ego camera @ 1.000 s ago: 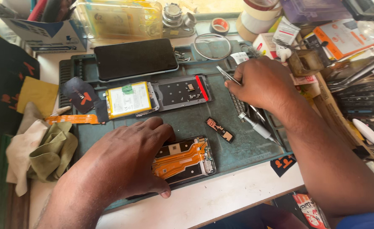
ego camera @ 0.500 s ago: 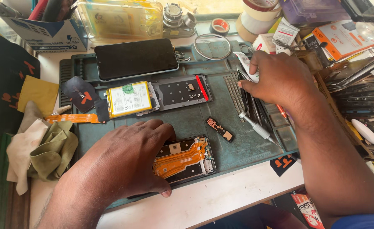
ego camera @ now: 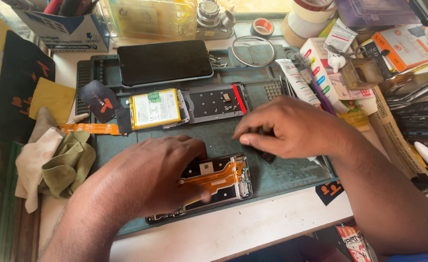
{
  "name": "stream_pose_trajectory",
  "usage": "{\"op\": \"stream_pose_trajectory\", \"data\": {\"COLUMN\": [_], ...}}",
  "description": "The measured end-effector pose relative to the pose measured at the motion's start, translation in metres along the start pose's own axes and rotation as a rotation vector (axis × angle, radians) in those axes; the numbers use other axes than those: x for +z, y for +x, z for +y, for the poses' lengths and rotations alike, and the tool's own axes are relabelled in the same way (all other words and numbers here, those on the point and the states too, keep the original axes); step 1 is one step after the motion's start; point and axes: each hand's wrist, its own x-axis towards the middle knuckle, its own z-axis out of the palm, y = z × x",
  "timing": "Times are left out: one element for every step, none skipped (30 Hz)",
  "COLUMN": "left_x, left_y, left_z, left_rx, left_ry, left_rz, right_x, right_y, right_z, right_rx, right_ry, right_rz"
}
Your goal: The person uses tweezers to remove a small component from a disassembled smartphone and then reinserts it into the motherboard. The person handles the phone body and internal components on a workbench.
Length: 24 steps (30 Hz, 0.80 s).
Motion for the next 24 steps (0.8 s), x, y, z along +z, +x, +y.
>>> {"op": "stream_pose_trajectory", "data": {"left_x": [-0.001,-0.001,-0.002,-0.002,-0.003,-0.003,-0.004,-0.005,-0.005,-0.006,-0.007,-0.007,-0.008,-0.008,-0.008,-0.009,-0.009,-0.009,-0.01,-0.01,-0.01,-0.01,-0.01,-0.01], "left_y": [0.001,0.002,0.002,0.002,0.003,0.002,0.003,0.003,0.003,0.002,0.002,0.003,0.003,0.003,0.005,0.006,0.005,0.005,0.006,0.006,0.005,0.005,0.006,0.006], "left_z": [0.0,0.0,0.0,0.0,0.0,0.0,0.0,0.0,0.001,0.001,0.002,0.002,0.003,0.004,0.004,0.005,0.005,0.006,0.006,0.006,0.006,0.006,0.006,0.006], "left_rx": [-0.007,-0.015,-0.022,-0.008,0.005,0.019,-0.002,-0.024,-0.052,-0.041,-0.027,-0.012,-0.034,-0.055,-0.07,-0.076,-0.088,-0.095,-0.09,-0.089,-0.09,-0.092,-0.093,-0.095], "left_ry": [-0.007,-0.013,-0.019,-0.033,-0.047,-0.06,-0.059,-0.062,-0.067,-0.063,-0.059,-0.055,-0.047,-0.043,-0.037,-0.035,-0.034,-0.035,-0.032,-0.03,-0.028,-0.031,-0.036,-0.04], "left_rz": [0.008,0.016,0.025,0.039,0.053,0.068,0.055,0.039,0.022,0.036,0.05,0.063,0.049,0.032,0.015,0.016,0.013,0.011,0.013,0.014,0.016,0.02,0.023,0.027], "right_x": [0.001,0.002,0.003,0.004,0.004,0.005,0.004,0.005,0.006,0.007,0.007,0.007,0.007,0.008,0.008,0.007,0.008,0.009,0.008,0.008,0.008,0.007,0.006,0.006], "right_y": [-0.001,-0.002,-0.002,-0.002,-0.003,-0.002,-0.002,-0.004,-0.004,-0.003,-0.003,-0.002,-0.001,0.0,0.0,0.0,0.001,0.0,0.0,0.0,0.0,0.0,-0.001,-0.002], "right_z": [0.002,0.004,0.006,0.007,0.008,0.008,0.007,0.006,0.003,0.001,-0.002,-0.003,-0.005,-0.007,-0.008,-0.008,-0.008,-0.008,-0.007,-0.005,-0.004,-0.002,-0.001,0.001], "right_rx": [-0.06,-0.12,-0.18,-0.177,-0.174,-0.171,-0.107,-0.041,0.02,-0.01,-0.038,-0.065,-0.025,0.019,0.067,0.079,0.09,0.104,0.091,0.077,0.059,-0.003,-0.064,-0.127], "right_ry": [0.042,0.084,0.125,0.157,0.188,0.219,0.213,0.209,0.208,0.217,0.225,0.233,0.214,0.197,0.177,0.169,0.167,0.163,0.163,0.167,0.17,0.193,0.216,0.238], "right_rz": [-0.006,-0.013,-0.02,-0.048,-0.076,-0.104,-0.128,-0.155,-0.187,-0.179,-0.171,-0.163,-0.179,-0.197,-0.213,-0.22,-0.229,-0.24,-0.239,-0.241,-0.242,-0.214,-0.187,-0.16]}}
